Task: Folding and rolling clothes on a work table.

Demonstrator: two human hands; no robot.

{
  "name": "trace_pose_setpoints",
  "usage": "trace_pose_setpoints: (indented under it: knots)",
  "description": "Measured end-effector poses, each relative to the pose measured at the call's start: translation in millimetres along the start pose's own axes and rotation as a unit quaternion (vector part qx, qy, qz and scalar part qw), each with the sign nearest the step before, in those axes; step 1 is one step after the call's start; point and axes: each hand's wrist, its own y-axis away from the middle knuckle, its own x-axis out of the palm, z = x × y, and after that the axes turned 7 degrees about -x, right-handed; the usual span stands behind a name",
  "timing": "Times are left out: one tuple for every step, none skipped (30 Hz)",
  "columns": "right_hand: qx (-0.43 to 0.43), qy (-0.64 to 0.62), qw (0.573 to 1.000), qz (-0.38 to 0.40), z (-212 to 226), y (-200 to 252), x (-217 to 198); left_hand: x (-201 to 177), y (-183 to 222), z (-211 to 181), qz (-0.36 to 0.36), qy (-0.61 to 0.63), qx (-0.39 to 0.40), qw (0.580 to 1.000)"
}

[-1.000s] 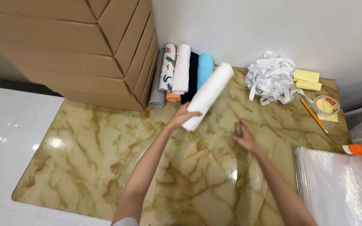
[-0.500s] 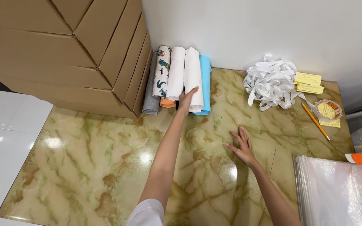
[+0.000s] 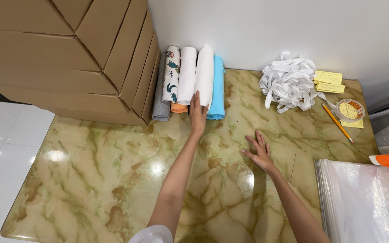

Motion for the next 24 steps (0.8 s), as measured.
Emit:
trace_pose_setpoints:
  knots:
    - [0.001,-0.001,1.000,0.000,1,0,-1,0,-5,4,0.001,-0.001,0.000,1.000]
    - [0.001,0.001,1.000,0.002,3,0,-1,-1,-9,7,0.021,0.015,0.004,1.000]
    - [0.000,0.002,1.000,0.003,4,2,0,-2,-11,11,0.040,0.030,0.008,0.999]
    - [0.001,0.000,1.000,0.004,2,1,-1,-10,0,0,0.042,0.029,0.008,0.999]
    - [-0.003,-0.008,1.000,0.002,0,-1,-3,-17,12,-12,0.034,0.045,-0.012,0.998]
    - [-0.008,-0.016,1.000,0.000,-2,-2,-4,-26,24,-24,0.026,0.061,-0.032,0.997]
    - [-0.007,-0.017,1.000,0.000,-3,-3,-5,-20,40,-18,0.026,0.060,-0.032,0.997]
    - [0.002,-0.041,0.999,-0.007,-5,-3,-5,-15,58,-12,0.013,0.086,-0.089,0.992]
    - [0.011,-0.065,0.998,-0.016,-6,-3,-5,-12,75,-6,0.000,0.110,-0.144,0.983]
    - [0.011,-0.068,0.997,-0.017,8,5,-1,-7,82,7,0.001,0.108,-0.143,0.984]
    - [0.036,-0.180,0.981,-0.056,19,17,-1,1,92,17,0.003,0.131,-0.152,0.980]
    - [0.059,-0.289,0.951,-0.095,29,28,-2,11,102,28,0.005,0.154,-0.161,0.975]
    - [0.058,-0.288,0.950,-0.103,34,38,-5,13,110,23,0.011,0.157,-0.157,0.975]
    - [0.085,-0.385,0.911,-0.120,39,49,-9,16,119,17,0.018,0.187,-0.180,0.965]
    - [0.110,-0.480,0.859,-0.138,41,63,-14,20,130,11,0.029,0.216,-0.204,0.955]
    - [0.109,-0.480,0.858,-0.149,52,79,-25,20,145,-9,0.039,0.218,-0.200,0.955]
    - [0.087,-0.514,0.835,-0.174,62,97,-34,20,161,-29,0.054,0.258,-0.205,0.943]
    - [0.064,-0.546,0.811,-0.198,72,117,-45,20,178,-49,0.070,0.297,-0.210,0.929]
    - [0.061,-0.548,0.806,-0.215,79,140,-56,16,194,-74,0.086,0.297,-0.204,0.929]
    - [0.027,-0.570,0.785,-0.244,87,164,-68,12,212,-99,0.101,0.320,-0.204,0.920]
    - [-0.006,-0.588,0.761,-0.272,93,191,-78,7,233,-122,0.116,0.342,-0.207,0.909]
    - [-0.008,-0.588,0.756,-0.289,94,217,-88,3,251,-142,0.134,0.342,-0.202,0.908]
    - [-0.025,-0.598,0.738,-0.310,96,242,-99,-2,269,-163,0.148,0.357,-0.190,0.903]
    - [-0.041,-0.608,0.721,-0.330,98,268,-110,-6,286,-183,0.162,0.372,-0.179,0.896]
